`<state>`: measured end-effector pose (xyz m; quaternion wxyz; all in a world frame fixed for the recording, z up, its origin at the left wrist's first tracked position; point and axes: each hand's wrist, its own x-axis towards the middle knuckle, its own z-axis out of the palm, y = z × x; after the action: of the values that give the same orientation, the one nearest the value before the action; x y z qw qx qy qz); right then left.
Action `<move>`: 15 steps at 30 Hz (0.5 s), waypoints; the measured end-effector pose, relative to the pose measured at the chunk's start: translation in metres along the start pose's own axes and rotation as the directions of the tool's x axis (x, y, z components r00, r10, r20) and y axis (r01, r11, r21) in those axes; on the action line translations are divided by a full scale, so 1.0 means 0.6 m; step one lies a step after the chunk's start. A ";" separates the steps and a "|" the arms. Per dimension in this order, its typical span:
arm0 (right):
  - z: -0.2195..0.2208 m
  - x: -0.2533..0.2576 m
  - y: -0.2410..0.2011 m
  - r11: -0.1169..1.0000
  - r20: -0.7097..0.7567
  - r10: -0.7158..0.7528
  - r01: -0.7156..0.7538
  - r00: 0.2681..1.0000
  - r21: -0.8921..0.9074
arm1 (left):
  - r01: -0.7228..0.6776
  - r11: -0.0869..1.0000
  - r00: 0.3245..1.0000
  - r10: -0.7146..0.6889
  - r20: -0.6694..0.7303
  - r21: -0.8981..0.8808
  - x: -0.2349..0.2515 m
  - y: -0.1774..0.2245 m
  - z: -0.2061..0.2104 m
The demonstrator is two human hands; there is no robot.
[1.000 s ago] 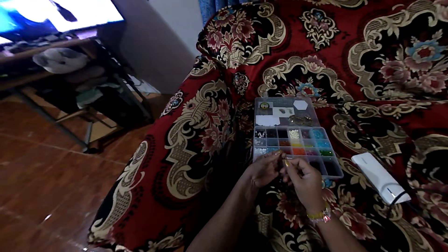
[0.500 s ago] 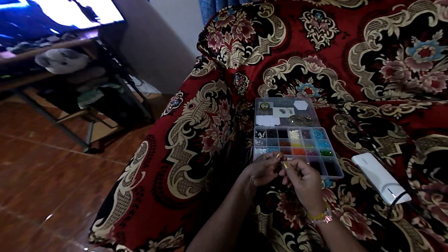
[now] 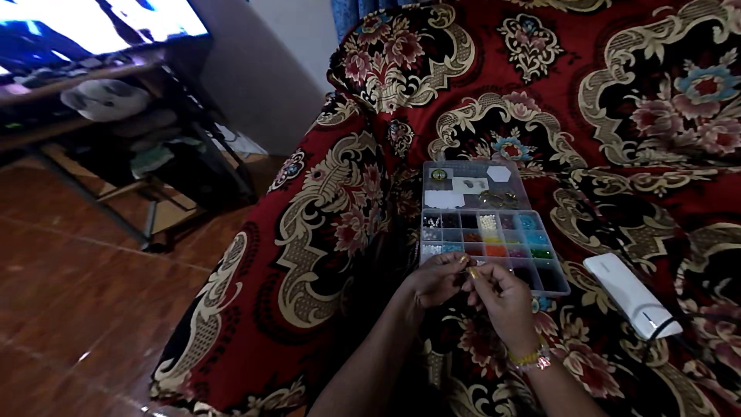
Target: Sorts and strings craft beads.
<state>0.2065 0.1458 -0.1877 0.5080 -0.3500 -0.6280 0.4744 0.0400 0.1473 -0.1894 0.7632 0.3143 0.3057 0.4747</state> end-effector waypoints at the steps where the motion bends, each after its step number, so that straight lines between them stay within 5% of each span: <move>1: 0.000 0.000 0.000 1.000 0.000 -0.003 0.003 1.000 0.002 | 0.000 1.000 1.000 0.000 -0.001 -0.003 0.000 0.000 0.000; 15: 0.000 0.000 0.000 1.000 -0.006 0.001 -0.001 1.000 0.005 | 0.004 1.000 1.000 -0.004 -0.004 0.029 0.000 0.004 0.003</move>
<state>0.2067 0.1458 -0.1878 0.5107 -0.3504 -0.6250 0.4752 0.0399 0.1477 -0.1862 0.7589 0.3237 0.3146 0.4694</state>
